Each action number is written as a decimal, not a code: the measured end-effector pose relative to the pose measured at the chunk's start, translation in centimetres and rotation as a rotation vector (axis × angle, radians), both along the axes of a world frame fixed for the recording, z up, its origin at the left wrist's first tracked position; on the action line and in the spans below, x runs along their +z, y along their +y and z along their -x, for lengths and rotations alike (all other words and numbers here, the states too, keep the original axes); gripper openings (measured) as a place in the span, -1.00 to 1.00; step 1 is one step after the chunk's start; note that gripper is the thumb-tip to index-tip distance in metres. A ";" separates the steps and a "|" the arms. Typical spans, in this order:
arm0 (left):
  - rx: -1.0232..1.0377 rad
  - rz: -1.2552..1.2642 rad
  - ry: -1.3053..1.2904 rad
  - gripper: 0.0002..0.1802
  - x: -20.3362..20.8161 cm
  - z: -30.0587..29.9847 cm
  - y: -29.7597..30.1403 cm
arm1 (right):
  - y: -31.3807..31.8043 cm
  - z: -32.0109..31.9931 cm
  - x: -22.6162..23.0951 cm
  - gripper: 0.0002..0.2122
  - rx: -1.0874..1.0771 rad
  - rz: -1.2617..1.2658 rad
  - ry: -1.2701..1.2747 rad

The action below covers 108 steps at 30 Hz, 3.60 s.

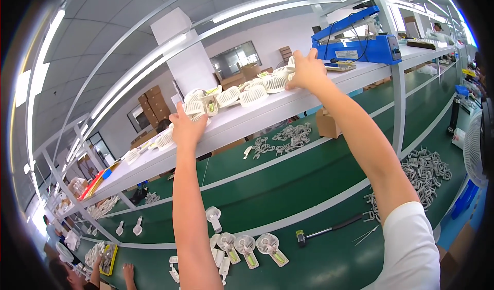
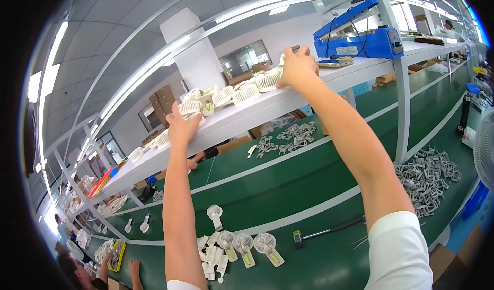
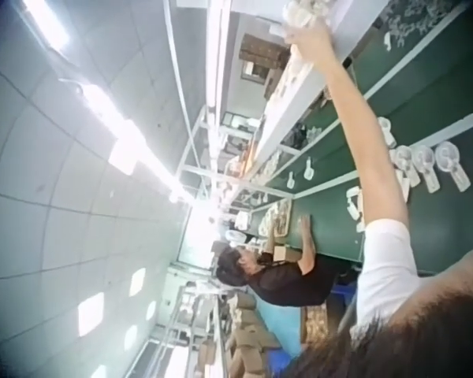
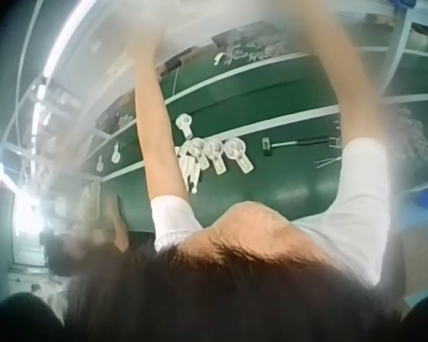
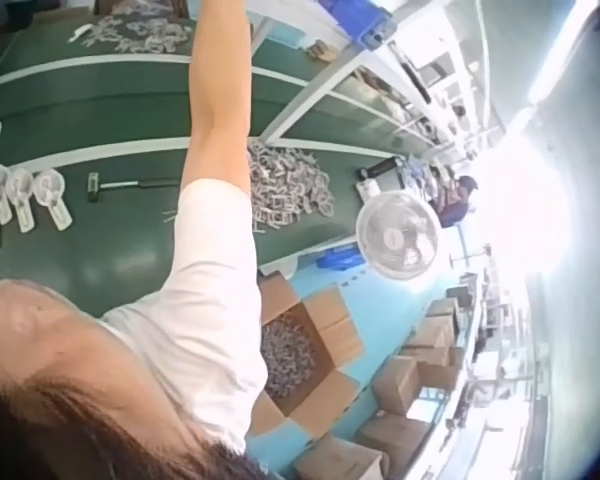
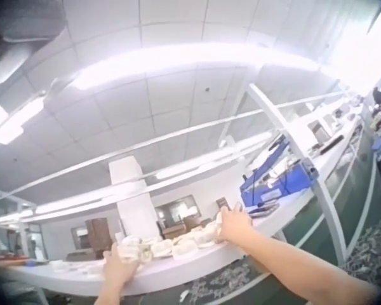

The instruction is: Assembling handheld portable fans by snapping plastic components together and using a mallet to secure parts on an assembly line.

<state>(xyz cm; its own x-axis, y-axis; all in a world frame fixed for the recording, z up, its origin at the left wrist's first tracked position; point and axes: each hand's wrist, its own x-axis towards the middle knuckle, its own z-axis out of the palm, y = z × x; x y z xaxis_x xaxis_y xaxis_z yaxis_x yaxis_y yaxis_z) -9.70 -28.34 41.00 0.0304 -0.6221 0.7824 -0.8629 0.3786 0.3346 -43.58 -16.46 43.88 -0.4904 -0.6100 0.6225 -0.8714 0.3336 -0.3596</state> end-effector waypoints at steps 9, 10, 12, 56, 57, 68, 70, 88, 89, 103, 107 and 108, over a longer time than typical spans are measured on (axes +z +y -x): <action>-0.146 0.449 0.059 -0.13 -2.7 -0.9 2.2 | 3.6 1.3 -1.5 -0.27 0.136 0.307 -0.011; -0.253 0.539 0.041 -0.19 -3.8 0.6 3.7 | 5.6 3.3 -1.8 -0.31 0.209 0.407 -0.065; -0.412 0.590 0.027 -0.22 -6.5 1.3 6.8 | 10.0 4.1 -3.0 -0.34 0.380 0.668 -0.245; 0.095 -0.631 0.074 0.17 -31.2 -22.3 25.7 | 20.7 -17.8 -39.3 -0.65 1.309 -0.535 -0.363; 0.037 -0.497 0.024 0.10 -30.4 -22.8 24.0 | 21.3 -17.6 -39.6 -0.67 1.304 -0.507 -0.352; -0.165 0.486 -0.189 -0.35 -2.2 -14.6 1.7 | 26.0 -18.8 -41.0 -0.82 1.271 -0.249 -0.381; -0.115 0.481 -0.256 -0.24 -0.1 -13.6 -0.3 | 26.2 -19.2 -40.0 -0.84 1.248 -0.210 -0.389; -0.326 0.138 -0.157 -0.32 -29.5 -9.6 30.7 | 21.1 -21.0 -33.3 -0.30 1.420 -0.248 -1.518; -0.360 0.096 -0.051 -0.34 -30.9 -7.7 31.9 | 21.0 -21.8 -35.5 -0.33 1.259 -0.350 -1.798; 0.043 -0.221 -0.002 -0.31 -40.9 -8.1 35.9 | 7.5 -28.7 -40.1 -0.40 1.329 -1.049 -0.668; 0.028 -0.141 -0.026 -0.35 -40.7 -9.9 33.7 | 7.3 -30.3 -40.8 -0.44 1.401 -0.640 -0.155; -0.008 -0.091 -0.011 -0.36 -39.9 -10.5 33.0 | 7.2 -30.1 -40.3 -0.44 1.375 -0.548 -0.131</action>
<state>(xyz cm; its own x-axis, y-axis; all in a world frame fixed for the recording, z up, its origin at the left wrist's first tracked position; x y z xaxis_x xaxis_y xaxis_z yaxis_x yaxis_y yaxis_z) 0.80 4.63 1.10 0.0170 -0.6904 0.7232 -0.8636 0.3544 0.3587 -13.43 -9.21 3.59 0.6179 -0.7685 0.1660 -0.5802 -0.5882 -0.5634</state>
